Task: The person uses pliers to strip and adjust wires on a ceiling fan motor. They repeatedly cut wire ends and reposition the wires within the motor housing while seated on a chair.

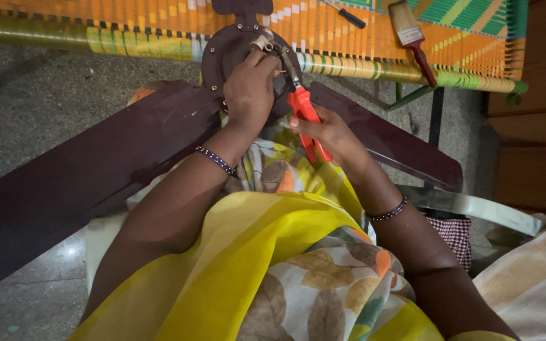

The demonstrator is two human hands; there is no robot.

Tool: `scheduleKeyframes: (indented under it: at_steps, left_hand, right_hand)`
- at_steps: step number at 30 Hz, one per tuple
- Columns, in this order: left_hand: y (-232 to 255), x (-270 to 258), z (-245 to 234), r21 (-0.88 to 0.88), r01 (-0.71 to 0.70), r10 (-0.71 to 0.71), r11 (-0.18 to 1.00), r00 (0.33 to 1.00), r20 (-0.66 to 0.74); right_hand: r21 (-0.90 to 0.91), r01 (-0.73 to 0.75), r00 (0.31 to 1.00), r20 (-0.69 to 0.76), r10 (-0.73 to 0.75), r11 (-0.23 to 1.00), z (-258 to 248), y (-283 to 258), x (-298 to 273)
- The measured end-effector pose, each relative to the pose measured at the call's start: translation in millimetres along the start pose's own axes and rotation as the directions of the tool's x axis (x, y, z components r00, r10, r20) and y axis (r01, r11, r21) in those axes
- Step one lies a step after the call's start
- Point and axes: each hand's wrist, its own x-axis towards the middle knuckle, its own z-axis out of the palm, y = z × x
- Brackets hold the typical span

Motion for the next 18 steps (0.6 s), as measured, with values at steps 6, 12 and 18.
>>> scheduleKeyframes:
  at_steps: [6,12,18]
  left_hand:
    - [0.4,1.2,0.4,-0.011,0.000,0.000,1.000,1.000,-0.007]
    - [9.7,-3.2,-4.3,-0.089,0.038,-0.046,0.995,0.994,-0.095]
    - [33.6,-23.3,22.8,-0.432,0.763,-0.552,0.481,0.647,0.526]
  right_hand:
    - [-0.054,-0.004,1.000,-0.027,0.003,0.999,2.5,-2.0,0.9]
    - [-0.173,0.000,0.980,-0.196,-0.035,0.985,11.8,-1.5,2.1]
    - [-0.075,0.164,0.986,-0.028,-0.166,0.984,4.4,4.4,12.5]
